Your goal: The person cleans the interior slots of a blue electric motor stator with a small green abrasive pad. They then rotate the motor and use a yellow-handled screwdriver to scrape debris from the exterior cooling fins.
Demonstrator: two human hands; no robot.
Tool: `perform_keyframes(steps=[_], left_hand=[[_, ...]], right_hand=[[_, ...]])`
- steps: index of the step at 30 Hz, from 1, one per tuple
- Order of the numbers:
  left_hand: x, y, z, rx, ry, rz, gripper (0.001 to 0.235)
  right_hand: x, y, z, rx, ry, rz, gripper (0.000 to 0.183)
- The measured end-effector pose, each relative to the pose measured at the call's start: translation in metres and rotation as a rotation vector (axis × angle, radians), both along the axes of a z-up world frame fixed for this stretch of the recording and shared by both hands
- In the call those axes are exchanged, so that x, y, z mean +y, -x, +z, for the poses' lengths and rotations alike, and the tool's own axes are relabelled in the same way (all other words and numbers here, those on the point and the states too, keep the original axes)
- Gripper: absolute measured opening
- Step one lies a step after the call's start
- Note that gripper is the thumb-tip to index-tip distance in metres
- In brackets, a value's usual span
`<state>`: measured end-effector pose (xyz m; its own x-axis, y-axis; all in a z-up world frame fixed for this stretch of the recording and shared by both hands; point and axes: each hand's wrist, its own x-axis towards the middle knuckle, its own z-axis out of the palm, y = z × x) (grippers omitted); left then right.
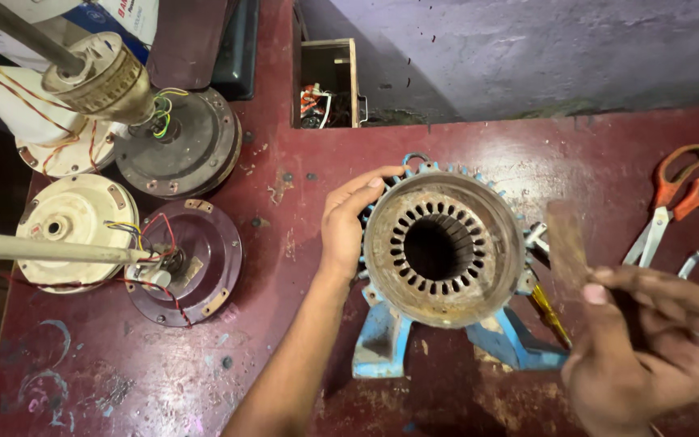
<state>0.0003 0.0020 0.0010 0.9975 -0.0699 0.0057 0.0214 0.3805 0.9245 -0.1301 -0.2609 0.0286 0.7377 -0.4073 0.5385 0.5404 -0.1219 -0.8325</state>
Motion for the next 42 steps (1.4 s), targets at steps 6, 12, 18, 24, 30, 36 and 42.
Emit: perform_keyframes(steps=[6,12,18,24,30,36,42], left_hand=[[-0.001,0.002,0.000,0.035,0.020,-0.009,0.035],[0.000,0.002,0.002,0.020,0.019,-0.009,0.035],[-0.002,0.003,0.003,0.016,0.068,0.011,0.034],[-0.002,0.002,0.002,-0.003,0.028,0.014,0.035],[-0.001,0.002,-0.001,0.030,0.019,0.034,0.035],[-0.001,0.000,0.002,0.029,0.035,0.009,0.035],[0.001,0.003,0.005,0.117,0.094,-0.011,0.035]], right_hand=[[0.005,0.012,-0.005,0.064,-0.073,-0.087,0.030],[0.004,0.005,-0.002,-0.001,-0.044,-0.026,0.029],[0.008,0.004,0.007,0.021,-0.052,-0.033,0.026],[0.010,0.006,0.008,0.033,-0.061,-0.031,0.026],[0.006,0.005,0.000,0.011,-0.063,-0.041,0.026],[0.004,-0.001,-0.006,0.167,-0.091,-0.157,0.026],[-0.004,0.007,-0.002,0.409,-0.063,-0.229,0.026]])
